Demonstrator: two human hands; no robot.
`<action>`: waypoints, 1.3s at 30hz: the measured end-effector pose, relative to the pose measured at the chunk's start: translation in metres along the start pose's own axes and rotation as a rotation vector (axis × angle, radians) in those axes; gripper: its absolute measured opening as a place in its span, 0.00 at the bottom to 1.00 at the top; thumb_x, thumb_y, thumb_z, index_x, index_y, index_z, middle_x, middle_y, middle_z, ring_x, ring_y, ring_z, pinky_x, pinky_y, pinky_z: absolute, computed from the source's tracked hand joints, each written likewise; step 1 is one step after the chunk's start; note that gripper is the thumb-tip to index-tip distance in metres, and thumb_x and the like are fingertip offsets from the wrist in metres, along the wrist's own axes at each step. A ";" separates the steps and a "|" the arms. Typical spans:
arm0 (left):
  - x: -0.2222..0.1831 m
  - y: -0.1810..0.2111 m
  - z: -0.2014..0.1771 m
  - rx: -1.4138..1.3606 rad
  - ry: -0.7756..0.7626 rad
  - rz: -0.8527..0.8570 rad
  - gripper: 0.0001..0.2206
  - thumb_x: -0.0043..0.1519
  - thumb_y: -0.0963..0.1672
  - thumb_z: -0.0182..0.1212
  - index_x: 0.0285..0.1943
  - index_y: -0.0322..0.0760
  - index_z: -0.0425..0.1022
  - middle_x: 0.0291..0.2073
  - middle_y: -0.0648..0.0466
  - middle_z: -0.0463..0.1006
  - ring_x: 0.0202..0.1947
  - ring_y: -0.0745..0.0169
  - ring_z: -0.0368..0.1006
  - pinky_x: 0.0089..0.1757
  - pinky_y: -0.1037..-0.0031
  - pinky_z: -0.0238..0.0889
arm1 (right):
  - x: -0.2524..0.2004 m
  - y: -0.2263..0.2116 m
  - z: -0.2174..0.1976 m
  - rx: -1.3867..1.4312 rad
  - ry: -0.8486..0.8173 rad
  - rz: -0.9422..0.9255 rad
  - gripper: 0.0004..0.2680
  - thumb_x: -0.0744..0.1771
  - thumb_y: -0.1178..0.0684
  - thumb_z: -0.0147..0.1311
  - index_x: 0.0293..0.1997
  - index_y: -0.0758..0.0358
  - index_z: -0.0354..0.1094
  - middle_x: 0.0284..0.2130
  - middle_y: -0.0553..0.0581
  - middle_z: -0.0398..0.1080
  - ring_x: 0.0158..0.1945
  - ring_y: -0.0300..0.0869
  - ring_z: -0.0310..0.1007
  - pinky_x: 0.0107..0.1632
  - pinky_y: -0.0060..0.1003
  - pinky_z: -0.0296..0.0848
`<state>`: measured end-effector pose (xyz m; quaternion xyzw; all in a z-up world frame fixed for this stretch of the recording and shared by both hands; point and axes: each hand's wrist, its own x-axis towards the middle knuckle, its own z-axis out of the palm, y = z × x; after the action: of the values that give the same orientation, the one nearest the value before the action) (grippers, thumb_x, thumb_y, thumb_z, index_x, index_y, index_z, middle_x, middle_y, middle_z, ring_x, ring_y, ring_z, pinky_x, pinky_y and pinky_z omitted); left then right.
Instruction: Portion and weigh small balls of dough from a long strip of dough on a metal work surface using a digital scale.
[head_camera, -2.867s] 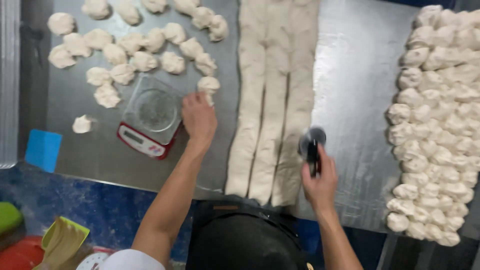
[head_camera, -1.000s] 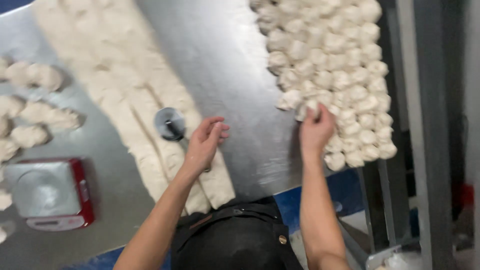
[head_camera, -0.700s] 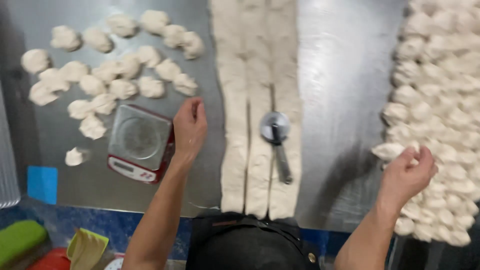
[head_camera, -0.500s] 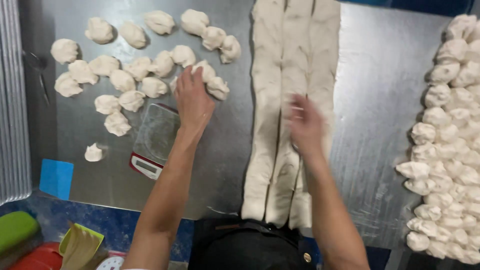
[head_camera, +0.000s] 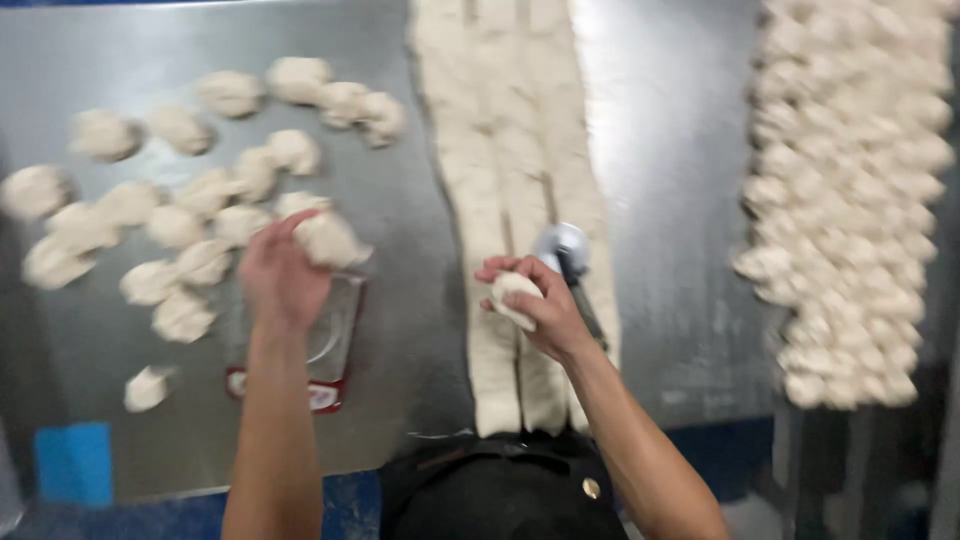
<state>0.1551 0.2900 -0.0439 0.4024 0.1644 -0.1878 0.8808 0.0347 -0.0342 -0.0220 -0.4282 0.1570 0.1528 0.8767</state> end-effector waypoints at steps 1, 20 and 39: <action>-0.017 -0.006 0.021 -0.074 -0.079 -0.067 0.20 0.69 0.51 0.49 0.55 0.30 0.74 0.43 0.47 0.76 0.47 0.53 0.72 0.48 0.61 0.68 | -0.022 0.003 -0.025 0.022 0.050 -0.012 0.14 0.64 0.57 0.63 0.53 0.63 0.63 0.50 0.59 0.72 0.54 0.43 0.75 0.53 0.38 0.78; -0.097 -0.345 0.284 0.625 -0.390 -0.522 0.08 0.66 0.44 0.59 0.49 0.33 0.73 0.39 0.55 0.72 0.38 0.75 0.69 0.39 0.82 0.62 | -0.200 -0.055 -0.319 -0.424 1.103 -0.673 0.20 0.64 0.59 0.55 0.62 0.61 0.52 0.50 0.53 0.63 0.50 0.37 0.71 0.50 0.33 0.73; -0.035 -0.536 0.368 1.151 -0.454 -0.043 0.20 0.62 0.42 0.63 0.58 0.21 0.64 0.38 0.45 0.81 0.38 0.58 0.79 0.41 0.69 0.72 | -0.223 -0.026 -0.337 -0.288 1.246 -0.436 0.16 0.67 0.54 0.57 0.60 0.67 0.62 0.46 0.60 0.72 0.44 0.41 0.74 0.45 0.36 0.73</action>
<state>-0.0725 -0.3108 -0.1463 0.7596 -0.1467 -0.3448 0.5316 -0.2056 -0.3485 -0.1101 -0.5707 0.5216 -0.2836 0.5673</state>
